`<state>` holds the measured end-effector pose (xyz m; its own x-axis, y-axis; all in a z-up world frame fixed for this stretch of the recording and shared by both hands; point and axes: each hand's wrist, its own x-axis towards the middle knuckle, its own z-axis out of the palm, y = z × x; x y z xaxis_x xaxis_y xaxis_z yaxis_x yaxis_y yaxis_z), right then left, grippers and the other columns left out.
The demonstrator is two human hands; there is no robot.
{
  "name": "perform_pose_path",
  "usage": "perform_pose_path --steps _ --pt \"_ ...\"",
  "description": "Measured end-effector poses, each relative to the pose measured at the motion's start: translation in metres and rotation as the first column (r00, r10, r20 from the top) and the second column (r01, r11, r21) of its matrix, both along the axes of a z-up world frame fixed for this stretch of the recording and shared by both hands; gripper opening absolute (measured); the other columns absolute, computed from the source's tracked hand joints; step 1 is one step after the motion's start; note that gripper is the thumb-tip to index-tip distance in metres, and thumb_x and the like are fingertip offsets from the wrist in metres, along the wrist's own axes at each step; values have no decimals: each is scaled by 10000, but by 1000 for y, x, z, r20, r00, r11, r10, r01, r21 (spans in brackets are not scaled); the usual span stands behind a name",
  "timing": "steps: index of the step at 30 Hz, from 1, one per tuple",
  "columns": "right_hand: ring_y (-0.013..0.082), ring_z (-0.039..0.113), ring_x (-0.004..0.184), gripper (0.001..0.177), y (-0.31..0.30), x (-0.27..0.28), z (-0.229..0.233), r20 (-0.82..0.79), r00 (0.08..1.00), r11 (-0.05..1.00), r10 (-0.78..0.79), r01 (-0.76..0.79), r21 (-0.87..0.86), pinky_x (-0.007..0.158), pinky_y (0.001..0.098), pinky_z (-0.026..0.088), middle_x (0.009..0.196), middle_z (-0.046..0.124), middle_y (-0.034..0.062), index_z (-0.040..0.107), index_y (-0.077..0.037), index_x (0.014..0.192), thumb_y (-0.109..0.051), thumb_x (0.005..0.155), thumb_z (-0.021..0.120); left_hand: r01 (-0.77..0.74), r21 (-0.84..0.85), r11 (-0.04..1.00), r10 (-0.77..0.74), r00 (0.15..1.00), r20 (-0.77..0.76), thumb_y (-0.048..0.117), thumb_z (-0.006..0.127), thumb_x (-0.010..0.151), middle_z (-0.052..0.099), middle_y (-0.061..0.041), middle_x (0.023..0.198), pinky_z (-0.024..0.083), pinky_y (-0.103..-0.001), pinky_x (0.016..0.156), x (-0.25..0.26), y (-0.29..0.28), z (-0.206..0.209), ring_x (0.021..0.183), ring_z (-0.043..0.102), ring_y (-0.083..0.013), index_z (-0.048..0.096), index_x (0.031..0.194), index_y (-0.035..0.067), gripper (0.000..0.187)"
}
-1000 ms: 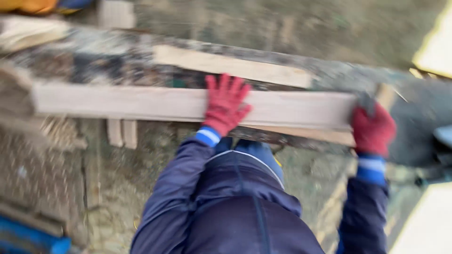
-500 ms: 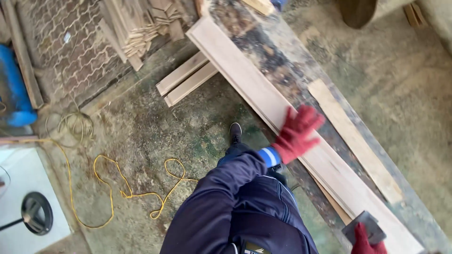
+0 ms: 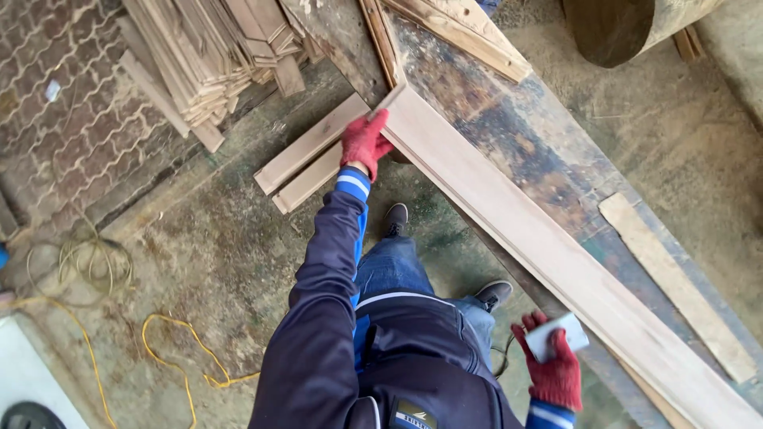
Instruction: Sanding the surface and edges of wooden planks using a power sander and a manual sanding block.
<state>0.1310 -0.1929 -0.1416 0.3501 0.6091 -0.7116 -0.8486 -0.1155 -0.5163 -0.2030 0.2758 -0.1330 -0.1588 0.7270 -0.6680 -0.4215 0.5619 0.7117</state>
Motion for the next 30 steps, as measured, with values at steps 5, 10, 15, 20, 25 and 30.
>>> perform_pose_path --steps 5,10,15,20,25,30 --pt "367 646 1207 421 104 -73 26 -4 983 978 -182 181 105 1053 639 495 1247 665 183 528 46 1389 -239 1079 543 205 26 978 -206 970 127 21 762 862 712 -177 940 669 -345 605 -20 15 -21 713 713 -271 655 1149 -54 316" --pt "310 698 1096 404 110 -78 10 288 873 901 -395 429 -66 1069 598 521 1213 701 92 648 -59 1326 -242 976 733 417 57 907 -420 904 80 122 759 883 711 -201 1066 688 -397 632 -73 -30 15 875 746 -354 632 1264 8 417" --pt "230 669 1210 488 53 -88 -35 410 864 920 -292 371 -127 983 441 640 1389 646 37 631 -133 1356 -285 920 789 480 119 869 -493 831 256 54 702 882 695 -180 1087 654 -349 657 -156 -113 -7 850 708 -272 614 1287 -29 422" --pt "140 677 1157 318 7 -213 -10 274 908 942 -317 336 -25 1030 360 540 1253 727 -34 702 -150 1242 -195 929 728 593 -10 805 -581 793 184 -12 654 823 674 -149 1053 626 -362 668 -309 -168 -16 833 652 -258 623 1178 15 358" --pt "164 683 1082 354 -22 -366 15 152 960 970 -237 241 -9 1005 338 513 1202 724 26 677 -65 1266 -122 917 687 634 -219 742 -661 747 -78 160 785 766 731 -109 1085 541 -373 854 -463 -208 12 940 659 -239 724 1182 48 435" --pt "197 642 1104 372 -27 -485 16 85 976 974 -200 208 -95 985 375 490 1224 689 57 652 -57 1290 -155 931 662 433 -98 896 -433 901 17 50 878 724 754 -70 937 516 -291 894 -613 -208 -20 824 702 -178 672 932 72 294"
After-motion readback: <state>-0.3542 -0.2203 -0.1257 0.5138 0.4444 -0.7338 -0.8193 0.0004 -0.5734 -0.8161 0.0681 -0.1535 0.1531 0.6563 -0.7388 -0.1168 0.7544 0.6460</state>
